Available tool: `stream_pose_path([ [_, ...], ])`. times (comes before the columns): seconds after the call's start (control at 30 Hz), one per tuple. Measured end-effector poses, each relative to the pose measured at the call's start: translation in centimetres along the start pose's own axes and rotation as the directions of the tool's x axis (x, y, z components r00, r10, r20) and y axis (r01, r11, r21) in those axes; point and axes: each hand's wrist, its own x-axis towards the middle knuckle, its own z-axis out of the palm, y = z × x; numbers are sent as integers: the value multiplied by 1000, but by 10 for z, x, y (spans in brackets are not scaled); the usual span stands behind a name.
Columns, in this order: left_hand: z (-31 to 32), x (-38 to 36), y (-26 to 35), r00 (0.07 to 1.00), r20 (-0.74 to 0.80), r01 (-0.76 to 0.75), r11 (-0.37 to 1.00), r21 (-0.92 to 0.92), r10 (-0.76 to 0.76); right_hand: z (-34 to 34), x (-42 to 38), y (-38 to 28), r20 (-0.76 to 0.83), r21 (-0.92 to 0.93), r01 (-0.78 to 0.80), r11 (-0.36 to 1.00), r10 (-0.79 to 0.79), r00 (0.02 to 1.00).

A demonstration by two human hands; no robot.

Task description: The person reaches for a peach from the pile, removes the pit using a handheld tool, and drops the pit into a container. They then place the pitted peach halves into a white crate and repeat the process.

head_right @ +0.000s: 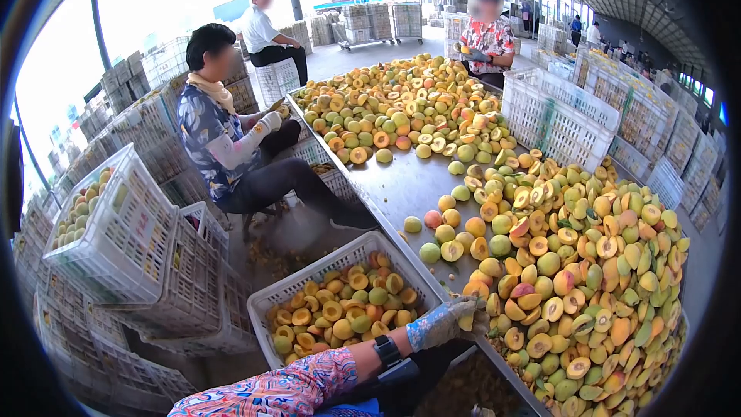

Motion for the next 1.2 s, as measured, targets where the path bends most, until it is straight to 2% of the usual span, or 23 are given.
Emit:
stream_pose_path([
  [0.07,-1,-1,0,999,29,-29,1000,-5,29,2,4,-1,35,-102,-139,985,143,989],
  [0.1,-3,1,-1,999,37,-38,999,3,38,5,6,-1,25,-105,-130,986,133,991],
  [0.17,-4,1,-5,998,40,-59,998,9,58,13,8,3,-33,-123,9,992,-14,999],
  [0.2,-5,2,-4,997,42,-64,998,10,63,14,10,4,-34,-126,14,992,-19,999],
  [0.3,-4,-3,-5,994,64,-91,994,58,87,22,7,7,32,-70,-4,998,6,999],
  [0.4,-8,-2,-5,989,113,-106,991,80,96,31,4,16,99,-160,-36,986,52,994],
  [0.57,-9,1,-6,993,80,-93,995,40,90,37,1,27,170,-162,-180,970,207,963],
  [0.67,-8,-1,-5,992,82,-97,994,44,93,41,2,26,123,-78,-143,987,152,981],
  [0.9,-9,0,-5,993,81,-90,995,44,87,40,8,17,142,-121,-143,982,160,977],
  [1.07,-12,1,-7,991,101,-93,995,30,89,38,8,8,76,-35,-117,992,120,990],
  [1.2,-10,0,-5,992,96,-88,995,39,84,36,8,1,99,-59,-182,982,187,977],
])
